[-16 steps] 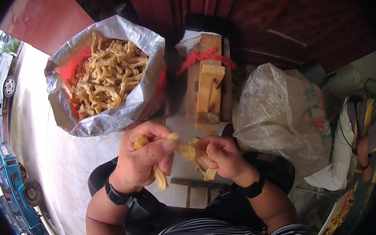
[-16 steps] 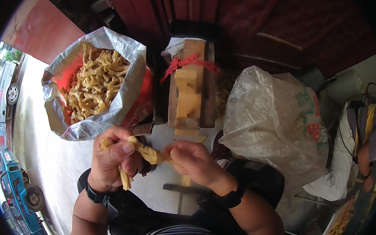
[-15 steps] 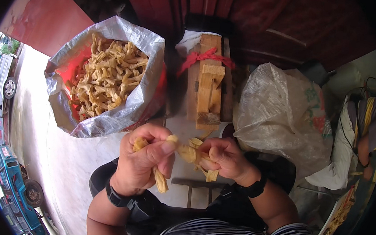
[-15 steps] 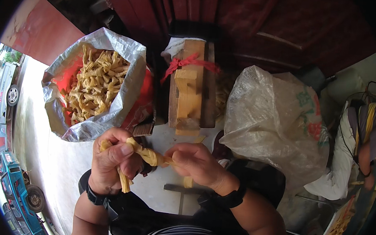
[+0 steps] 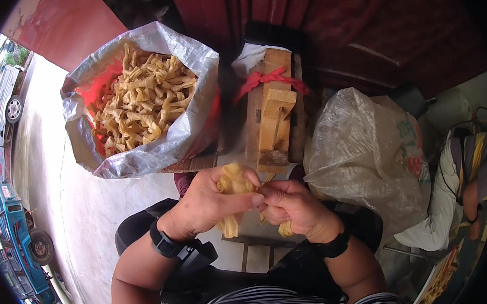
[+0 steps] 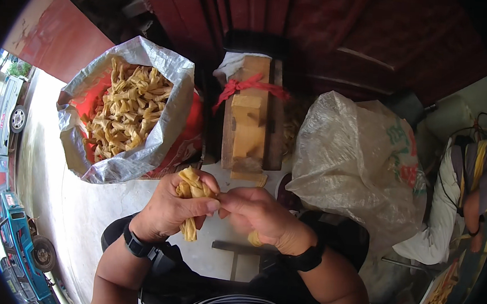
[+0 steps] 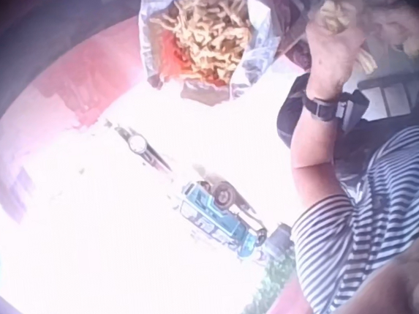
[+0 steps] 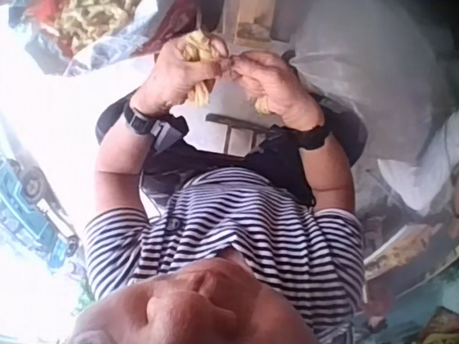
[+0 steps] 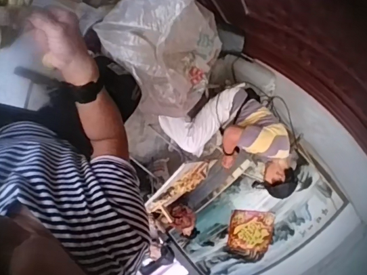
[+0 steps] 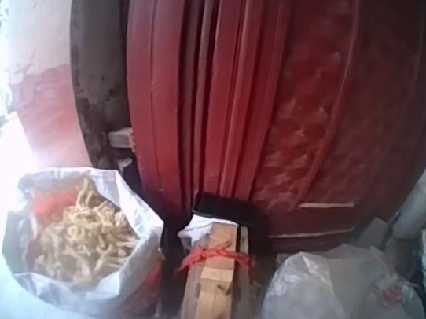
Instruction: The person takes strips of dried food from a plastic bag and ties them into small knots by hand, placing the finished bundles into a cardboard box.
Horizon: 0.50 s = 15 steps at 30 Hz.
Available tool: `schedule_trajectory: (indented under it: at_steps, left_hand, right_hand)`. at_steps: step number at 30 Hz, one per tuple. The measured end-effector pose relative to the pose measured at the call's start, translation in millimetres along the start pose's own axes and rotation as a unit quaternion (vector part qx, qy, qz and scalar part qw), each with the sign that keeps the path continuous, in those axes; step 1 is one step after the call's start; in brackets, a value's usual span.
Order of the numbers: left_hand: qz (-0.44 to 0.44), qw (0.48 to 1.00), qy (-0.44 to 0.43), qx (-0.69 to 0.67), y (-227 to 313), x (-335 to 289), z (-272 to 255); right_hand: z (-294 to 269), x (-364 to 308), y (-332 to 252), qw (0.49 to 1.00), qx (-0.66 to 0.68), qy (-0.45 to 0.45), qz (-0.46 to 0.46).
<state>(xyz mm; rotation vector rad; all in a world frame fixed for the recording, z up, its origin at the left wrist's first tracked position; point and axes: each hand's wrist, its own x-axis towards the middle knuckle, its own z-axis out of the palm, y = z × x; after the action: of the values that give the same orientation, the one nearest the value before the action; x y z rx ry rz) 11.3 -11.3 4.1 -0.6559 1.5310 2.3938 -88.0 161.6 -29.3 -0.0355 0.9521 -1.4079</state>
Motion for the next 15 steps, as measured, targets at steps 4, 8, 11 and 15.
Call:
schedule_trajectory:
  at_steps: [4,8,11,15]
  left_hand:
    - [0.036,0.996,0.073,-0.036,-6.5,1.7,5.3]
    - [0.121,0.985,0.12,0.028,-4.4,37.0,0.8]
    - [0.141,0.977,0.15,0.059,-24.5,76.1,-8.6]
    - [0.047,0.974,0.191,0.108,-24.4,85.6,-10.5]
  right_hand:
    - [-11.3,-12.6,-13.1,0.974,-0.188,0.102,-0.077]
    - [-27.3,7.1,-16.3,0.854,-0.315,0.265,-0.319]
    - [-36.6,30.9,-24.5,0.715,-0.484,0.412,-0.29]
    - [-65.1,49.2,-23.7,0.647,-0.542,0.475,-0.247]
